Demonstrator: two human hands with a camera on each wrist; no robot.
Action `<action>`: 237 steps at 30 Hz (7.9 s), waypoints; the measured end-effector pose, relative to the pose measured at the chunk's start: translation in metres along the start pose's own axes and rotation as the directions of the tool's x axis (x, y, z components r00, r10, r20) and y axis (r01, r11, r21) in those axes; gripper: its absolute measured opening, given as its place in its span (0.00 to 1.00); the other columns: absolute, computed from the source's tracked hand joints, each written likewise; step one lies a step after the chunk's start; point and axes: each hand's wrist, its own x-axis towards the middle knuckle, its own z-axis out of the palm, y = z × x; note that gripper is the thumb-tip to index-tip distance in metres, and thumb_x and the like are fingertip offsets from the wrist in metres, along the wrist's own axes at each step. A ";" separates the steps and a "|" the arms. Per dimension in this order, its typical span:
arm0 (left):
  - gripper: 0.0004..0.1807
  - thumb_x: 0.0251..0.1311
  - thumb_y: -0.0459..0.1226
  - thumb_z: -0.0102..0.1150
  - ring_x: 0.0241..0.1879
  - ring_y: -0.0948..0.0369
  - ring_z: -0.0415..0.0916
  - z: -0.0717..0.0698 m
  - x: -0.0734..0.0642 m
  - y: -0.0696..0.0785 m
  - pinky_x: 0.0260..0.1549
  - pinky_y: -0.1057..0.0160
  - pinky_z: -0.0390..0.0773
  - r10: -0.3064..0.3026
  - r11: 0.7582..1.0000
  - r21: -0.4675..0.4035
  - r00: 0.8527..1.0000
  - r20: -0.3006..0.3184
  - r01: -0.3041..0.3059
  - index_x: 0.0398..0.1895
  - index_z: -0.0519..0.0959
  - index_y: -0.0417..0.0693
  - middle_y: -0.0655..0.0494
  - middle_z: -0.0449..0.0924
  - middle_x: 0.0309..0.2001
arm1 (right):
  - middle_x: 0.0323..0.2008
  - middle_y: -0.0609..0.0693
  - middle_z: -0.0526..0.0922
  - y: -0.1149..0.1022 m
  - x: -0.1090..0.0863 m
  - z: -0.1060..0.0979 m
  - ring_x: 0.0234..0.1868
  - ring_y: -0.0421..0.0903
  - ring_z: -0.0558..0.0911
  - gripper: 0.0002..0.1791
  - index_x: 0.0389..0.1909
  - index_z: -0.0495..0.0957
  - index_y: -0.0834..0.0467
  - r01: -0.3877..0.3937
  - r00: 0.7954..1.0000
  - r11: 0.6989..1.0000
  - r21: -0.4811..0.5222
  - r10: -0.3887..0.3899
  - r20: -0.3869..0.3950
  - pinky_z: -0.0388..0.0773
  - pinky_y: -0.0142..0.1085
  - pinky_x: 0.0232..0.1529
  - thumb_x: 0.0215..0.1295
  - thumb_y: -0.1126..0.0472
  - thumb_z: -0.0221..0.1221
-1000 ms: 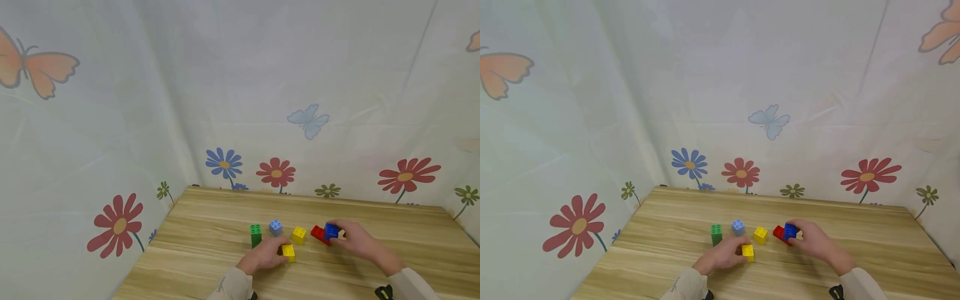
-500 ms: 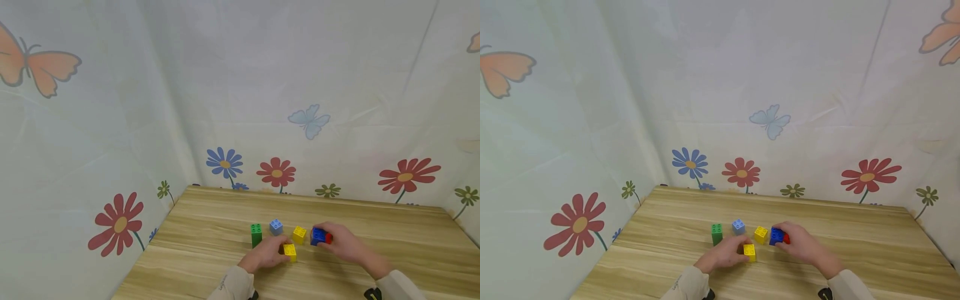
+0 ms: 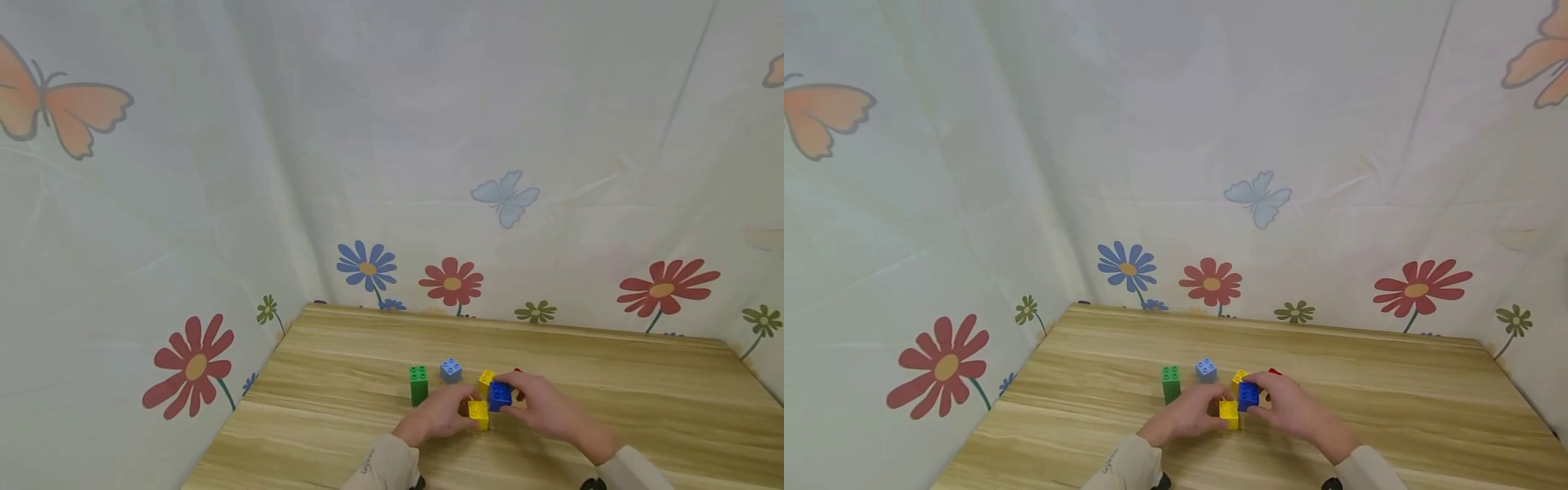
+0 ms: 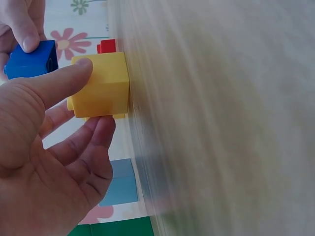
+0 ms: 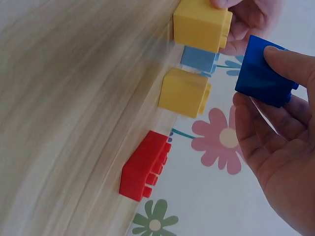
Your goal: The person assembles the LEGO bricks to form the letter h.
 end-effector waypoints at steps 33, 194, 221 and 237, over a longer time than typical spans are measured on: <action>0.22 0.55 0.39 0.68 0.35 0.72 0.72 0.003 0.007 -0.002 0.36 0.71 0.74 0.021 0.995 -0.094 1.000 0.024 -0.019 0.53 0.74 0.58 0.69 0.76 0.38 | 0.46 0.42 0.76 0.000 0.011 0.023 0.40 0.40 0.75 0.24 0.54 0.74 0.56 -0.007 1.000 1.000 0.027 0.006 0.026 0.78 0.37 0.41 0.58 0.55 0.66; 0.16 0.56 0.43 0.66 0.38 0.69 0.76 -0.002 0.002 -0.005 0.38 0.67 0.77 -0.086 0.974 -0.210 0.996 0.012 0.086 0.48 0.77 0.53 0.61 0.79 0.42 | 0.50 0.52 0.79 0.004 0.020 0.024 0.43 0.46 0.79 0.28 0.58 0.73 0.61 -0.044 0.998 0.998 0.042 0.043 0.037 0.79 0.42 0.43 0.55 0.60 0.68; 0.14 0.57 0.41 0.65 0.35 0.68 0.75 -0.027 -0.058 -0.042 0.34 0.68 0.76 -0.075 0.971 -0.234 0.991 -0.113 0.046 0.42 0.79 0.43 0.61 0.79 0.35 | 0.47 0.55 0.80 0.034 -0.018 -0.008 0.44 0.52 0.79 0.25 0.51 0.78 0.62 -0.041 0.983 0.994 -0.104 0.021 -0.181 0.79 0.45 0.40 0.51 0.60 0.70; 0.18 0.57 0.42 0.64 0.39 0.56 0.78 -0.054 -0.075 -0.070 0.38 0.57 0.78 -0.158 0.977 -0.172 0.968 -0.194 0.125 0.44 0.79 0.36 0.47 0.80 0.41 | 0.48 0.58 0.78 0.063 -0.021 -0.018 0.47 0.58 0.77 0.25 0.53 0.76 0.64 -0.164 0.978 0.985 -0.062 0.153 -0.143 0.78 0.49 0.41 0.54 0.62 0.68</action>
